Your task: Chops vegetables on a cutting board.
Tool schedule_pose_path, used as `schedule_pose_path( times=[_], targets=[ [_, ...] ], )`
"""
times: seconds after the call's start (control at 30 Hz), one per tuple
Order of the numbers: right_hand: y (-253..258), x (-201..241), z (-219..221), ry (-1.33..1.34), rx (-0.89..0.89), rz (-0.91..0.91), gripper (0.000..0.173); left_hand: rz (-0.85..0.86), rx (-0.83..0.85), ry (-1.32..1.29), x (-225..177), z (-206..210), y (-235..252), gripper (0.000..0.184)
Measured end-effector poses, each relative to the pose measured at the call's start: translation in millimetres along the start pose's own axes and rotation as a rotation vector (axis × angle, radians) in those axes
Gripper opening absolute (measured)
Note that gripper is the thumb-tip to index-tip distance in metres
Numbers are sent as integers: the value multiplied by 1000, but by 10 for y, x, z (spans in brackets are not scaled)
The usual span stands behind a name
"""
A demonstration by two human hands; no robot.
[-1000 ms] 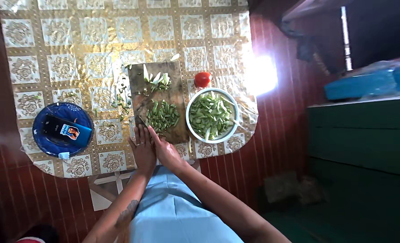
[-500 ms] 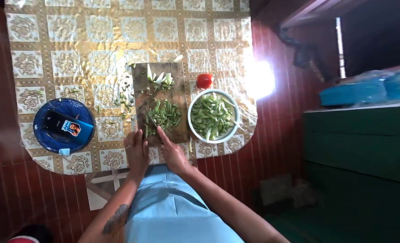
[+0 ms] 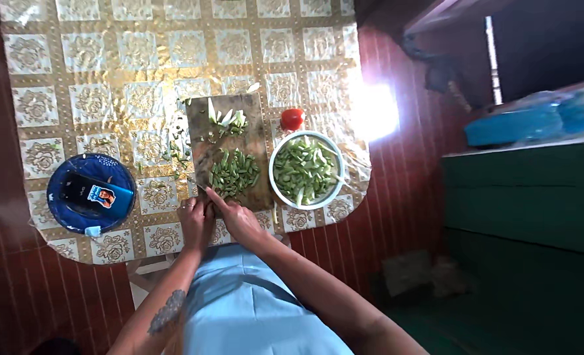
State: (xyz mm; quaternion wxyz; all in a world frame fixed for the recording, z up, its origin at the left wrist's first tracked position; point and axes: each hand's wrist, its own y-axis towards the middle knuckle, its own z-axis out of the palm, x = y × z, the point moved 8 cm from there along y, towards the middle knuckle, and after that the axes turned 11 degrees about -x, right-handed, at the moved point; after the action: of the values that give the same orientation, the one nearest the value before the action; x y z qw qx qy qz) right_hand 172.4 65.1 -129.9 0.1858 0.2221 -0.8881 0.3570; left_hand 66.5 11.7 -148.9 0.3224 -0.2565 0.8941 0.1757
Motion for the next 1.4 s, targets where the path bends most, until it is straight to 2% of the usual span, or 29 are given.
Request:
schedule_pose_path(
  times=[0.13,0.2,0.27,0.33,0.47,0.63,0.73,0.87,0.93,1.0,1.1,1.17,1.23,1.3,1.4],
  targets=[
    [-208,-178,-290,172,-423,-88,55,72,-40,-53,-136,14,130,21],
    [-241,-296,-425,258,-513,-11,57,130,-45,-118,-193,83,161,27],
    [-169,-367,-546,328,-615,17,45,169,-5,-172,-272,192,232,35],
    [-38,-378,-646,423,-712,-9,34,167,65,-156,-343,316,315,45],
    [348,-520,-723,562,-831,-71,32,187,99,-28,-436,556,463,54],
    [495,-532,-668,791,-773,-93,34,239,142,65,-568,795,585,52],
    [534,-479,-509,999,-748,-141,43,185,77,-24,-602,774,587,50],
    [672,-448,-310,1381,-690,-127,46,22,-88,-307,-539,612,654,38],
    [724,-408,-248,1524,-642,-68,45,-76,-110,-393,-456,546,707,35],
    [743,-336,-199,1584,-625,-10,39,-213,-110,-494,-329,486,727,34],
    [709,-156,-313,1561,-585,-67,40,-407,-100,-732,-271,428,771,34],
    [581,-111,-522,1510,-604,-121,40,-478,-76,-807,-450,374,787,36],
    [362,-205,-822,1451,-698,-121,41,-370,11,-911,-835,377,839,39],
    [114,-444,-1146,1425,-853,-111,41,-230,143,-1048,-1357,489,886,40],
    [-179,-946,-1490,1393,-1099,-123,40,-231,269,-1119,-1925,910,796,34]
  ],
)
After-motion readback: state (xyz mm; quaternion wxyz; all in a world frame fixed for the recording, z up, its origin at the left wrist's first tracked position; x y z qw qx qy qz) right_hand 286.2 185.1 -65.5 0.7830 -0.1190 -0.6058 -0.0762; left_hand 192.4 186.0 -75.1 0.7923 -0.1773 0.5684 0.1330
